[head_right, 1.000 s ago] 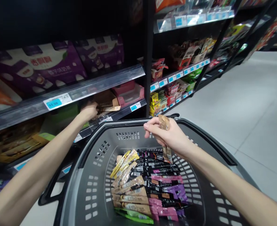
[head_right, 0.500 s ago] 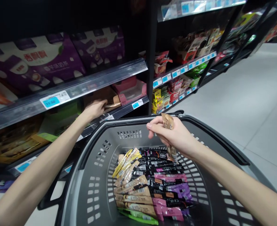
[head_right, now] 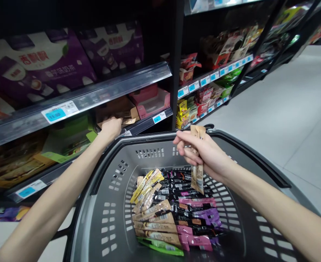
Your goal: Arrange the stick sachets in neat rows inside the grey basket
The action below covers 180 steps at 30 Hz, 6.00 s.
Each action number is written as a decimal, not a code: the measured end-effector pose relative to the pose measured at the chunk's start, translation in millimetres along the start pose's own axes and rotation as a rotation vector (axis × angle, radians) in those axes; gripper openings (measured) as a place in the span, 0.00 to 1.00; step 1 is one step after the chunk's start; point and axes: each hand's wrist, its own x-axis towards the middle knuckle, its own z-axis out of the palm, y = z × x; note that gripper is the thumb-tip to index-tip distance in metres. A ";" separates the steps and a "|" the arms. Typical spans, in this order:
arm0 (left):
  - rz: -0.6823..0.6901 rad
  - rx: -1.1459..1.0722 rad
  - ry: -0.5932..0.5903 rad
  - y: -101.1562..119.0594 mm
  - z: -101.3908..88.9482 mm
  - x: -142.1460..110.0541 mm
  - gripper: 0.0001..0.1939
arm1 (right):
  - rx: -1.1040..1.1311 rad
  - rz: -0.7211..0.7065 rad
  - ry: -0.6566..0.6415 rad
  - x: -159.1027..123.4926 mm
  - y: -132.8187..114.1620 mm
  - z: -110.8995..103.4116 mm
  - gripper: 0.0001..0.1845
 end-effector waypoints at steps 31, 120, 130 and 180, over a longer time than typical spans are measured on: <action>-0.044 -0.165 0.073 4.0 5.9 15.2 0.16 | 0.110 0.133 -0.004 10.4 4.7 -0.7 0.13; 0.310 -1.671 -0.237 75.6 -13.4 -139.2 0.10 | -0.430 -0.038 -0.130 0.3 28.0 20.9 0.14; 0.586 -1.141 0.089 67.6 -29.2 -150.6 0.13 | -0.104 0.005 0.129 2.1 34.5 22.2 0.16; 0.368 -0.479 0.370 7.8 6.9 -82.3 0.15 | -1.368 -0.080 -1.001 -30.4 186.9 17.7 0.23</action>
